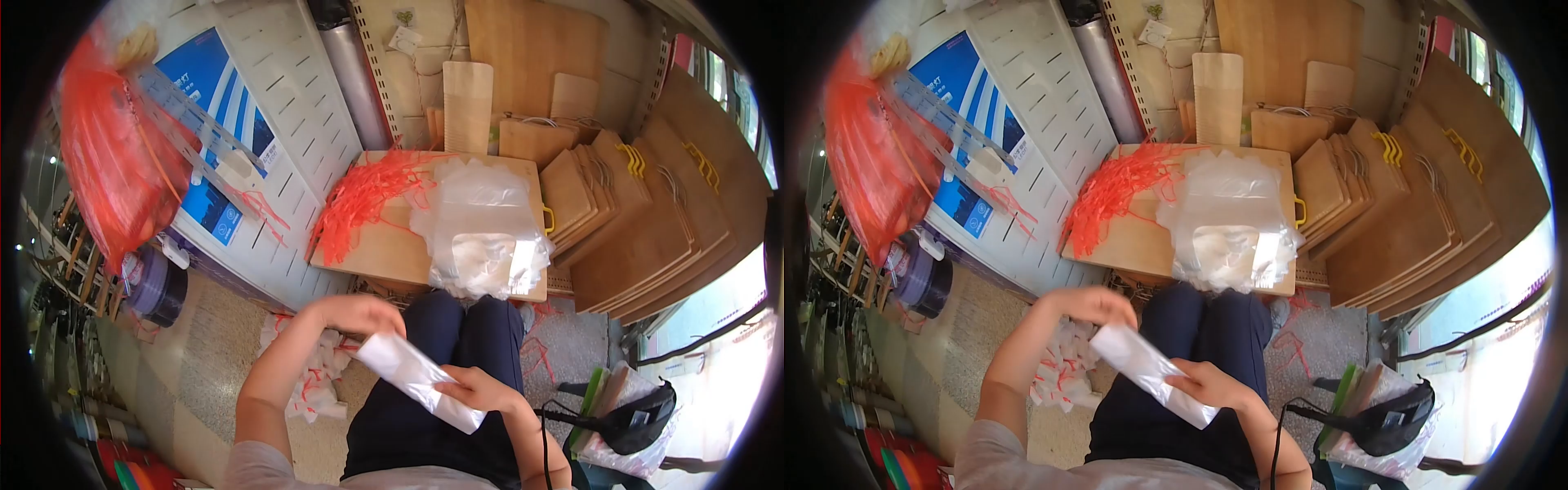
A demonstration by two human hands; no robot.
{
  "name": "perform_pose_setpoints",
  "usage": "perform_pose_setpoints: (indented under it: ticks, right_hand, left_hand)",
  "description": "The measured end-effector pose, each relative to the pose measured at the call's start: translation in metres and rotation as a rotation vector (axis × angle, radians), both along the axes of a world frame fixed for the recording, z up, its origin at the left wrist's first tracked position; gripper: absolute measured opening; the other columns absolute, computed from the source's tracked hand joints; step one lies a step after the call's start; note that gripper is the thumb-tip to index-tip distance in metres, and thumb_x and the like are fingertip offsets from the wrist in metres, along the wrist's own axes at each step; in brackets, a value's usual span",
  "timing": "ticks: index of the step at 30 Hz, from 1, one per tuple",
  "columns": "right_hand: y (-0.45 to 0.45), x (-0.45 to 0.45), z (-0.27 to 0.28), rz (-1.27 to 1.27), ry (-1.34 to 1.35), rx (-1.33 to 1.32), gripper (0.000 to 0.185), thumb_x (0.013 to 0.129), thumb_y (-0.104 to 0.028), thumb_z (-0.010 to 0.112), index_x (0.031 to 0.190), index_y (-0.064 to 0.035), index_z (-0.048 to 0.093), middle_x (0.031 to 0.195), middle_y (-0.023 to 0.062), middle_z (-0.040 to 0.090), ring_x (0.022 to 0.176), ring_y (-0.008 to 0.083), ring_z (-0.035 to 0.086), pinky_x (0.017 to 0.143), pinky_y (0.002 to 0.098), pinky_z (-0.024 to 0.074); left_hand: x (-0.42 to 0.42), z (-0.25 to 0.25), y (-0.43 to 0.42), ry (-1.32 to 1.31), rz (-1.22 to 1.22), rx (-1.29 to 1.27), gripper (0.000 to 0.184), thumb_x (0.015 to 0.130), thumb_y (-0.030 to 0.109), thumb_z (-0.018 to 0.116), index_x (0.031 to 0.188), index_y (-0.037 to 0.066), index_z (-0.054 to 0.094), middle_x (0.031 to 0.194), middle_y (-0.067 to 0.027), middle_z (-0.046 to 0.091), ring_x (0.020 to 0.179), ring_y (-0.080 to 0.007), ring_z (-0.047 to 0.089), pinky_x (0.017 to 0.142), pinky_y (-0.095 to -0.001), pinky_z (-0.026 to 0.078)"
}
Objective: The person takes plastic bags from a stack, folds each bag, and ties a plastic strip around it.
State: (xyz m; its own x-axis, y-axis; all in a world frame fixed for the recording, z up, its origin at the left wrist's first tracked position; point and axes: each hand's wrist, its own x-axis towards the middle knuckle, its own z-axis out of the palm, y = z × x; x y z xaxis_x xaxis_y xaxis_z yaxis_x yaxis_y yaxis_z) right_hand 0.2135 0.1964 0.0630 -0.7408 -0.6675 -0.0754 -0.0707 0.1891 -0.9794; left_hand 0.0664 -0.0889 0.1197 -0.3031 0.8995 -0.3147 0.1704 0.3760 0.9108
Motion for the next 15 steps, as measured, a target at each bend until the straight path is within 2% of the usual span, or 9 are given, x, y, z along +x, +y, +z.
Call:
perform_pose_setpoints:
  ticks: [1,2,3,4,5,8,11,14,15]
  right_hand:
    - [0.003,-0.003,-0.012,-0.064,-0.073,-0.042,0.03,0.099,-0.027,0.054,0.118,-0.0035,0.058,0.084,0.0136,0.065,0.075,0.02,0.062,0.07,0.0313,0.049]
    - [0.005,-0.005,-0.021,-0.131,-0.147,-0.085,0.03,0.099,-0.026,0.054,0.118,-0.0031,0.058,0.086,0.0099,0.065,0.078,0.0152,0.06,0.071,0.0296,0.0486]
    - [0.006,-0.007,-0.028,-0.199,-0.223,-0.126,0.03,0.1,-0.025,0.054,0.119,-0.0027,0.058,0.088,0.0061,0.065,0.08,0.0104,0.058,0.073,0.0278,0.0482]
    - [0.006,-0.009,-0.03,-0.23,-0.354,-0.247,0.03,0.1,-0.022,0.054,0.121,-0.0017,0.057,0.095,-0.0012,0.062,0.086,0.0047,0.052,0.076,0.024,0.0463]
    - [0.007,-0.012,-0.036,-0.245,-0.419,-0.308,0.03,0.1,-0.022,0.054,0.121,-0.0014,0.058,0.099,-0.0014,0.062,0.088,0.0051,0.053,0.078,0.0232,0.0458]
    - [0.007,-0.016,-0.043,-0.299,-0.49,-0.389,0.03,0.1,-0.023,0.054,0.121,-0.001,0.058,0.099,-0.0013,0.062,0.089,0.0052,0.054,0.079,0.023,0.0456]
    - [0.008,-0.018,-0.052,-0.285,-0.565,-0.444,0.03,0.1,-0.022,0.054,0.121,-0.0012,0.058,0.099,-0.0014,0.063,0.09,0.0048,0.054,0.079,0.023,0.0457]
    - [0.01,-0.02,-0.059,-0.252,-0.597,-0.49,0.031,0.1,-0.021,0.054,0.124,-0.0008,0.057,0.102,-0.0018,0.062,0.092,0.0045,0.054,0.082,0.0224,0.0447]
    - [0.01,-0.021,-0.06,-0.241,-0.599,-0.514,0.031,0.1,-0.021,0.053,0.125,-0.0007,0.056,0.103,-0.0018,0.062,0.093,0.0044,0.053,0.082,0.022,0.0443]
  left_hand:
    - [-0.018,-0.006,-0.009,-0.258,0.288,0.014,0.022,0.098,0.02,0.055,0.113,0.004,0.062,0.107,-0.0054,0.065,0.102,-0.0138,0.061,0.084,-0.031,0.051]
    - [-0.037,-0.014,-0.013,-0.255,0.532,0.066,0.023,0.099,0.021,0.053,0.113,0.005,0.061,0.108,-0.0053,0.065,0.102,-0.014,0.061,0.083,-0.0297,0.051]
    - [-0.065,-0.048,-0.025,-0.043,0.658,0.07,0.025,0.1,0.023,0.051,0.114,0.005,0.061,0.107,-0.005,0.065,0.098,-0.0147,0.063,0.083,-0.0288,0.051]
    - [-0.087,-0.073,-0.027,0.097,0.746,0.063,0.025,0.099,0.023,0.052,0.114,0.005,0.061,0.106,-0.005,0.065,0.096,-0.0144,0.063,0.081,-0.0282,0.051]
    - [-0.107,-0.092,-0.027,0.237,0.83,0.058,0.025,0.099,0.023,0.052,0.113,0.005,0.061,0.104,-0.0049,0.065,0.094,-0.0142,0.063,0.08,-0.0275,0.051]
    - [-0.168,-0.129,-0.003,0.257,1.03,0.01,0.029,0.094,0.028,0.059,0.111,0.005,0.064,0.104,-0.0048,0.068,0.093,-0.0156,0.064,0.079,-0.0313,0.05]
    - [-0.223,-0.158,0.04,0.508,1.206,0.071,0.027,0.09,0.028,0.063,0.103,0.005,0.067,0.097,-0.0072,0.069,0.088,-0.0178,0.065,0.077,-0.0316,0.05]
    - [-0.262,-0.164,0.075,0.652,1.323,-0.303,0.027,0.086,0.027,0.065,0.1,0.004,0.068,0.095,-0.0109,0.07,0.085,-0.0188,0.065,0.073,-0.0313,0.049]
    - [-0.267,-0.158,0.081,0.545,1.296,-0.326,0.025,0.086,0.026,0.065,0.097,0.004,0.067,0.092,-0.0103,0.069,0.085,-0.0188,0.065,0.073,-0.0322,0.049]
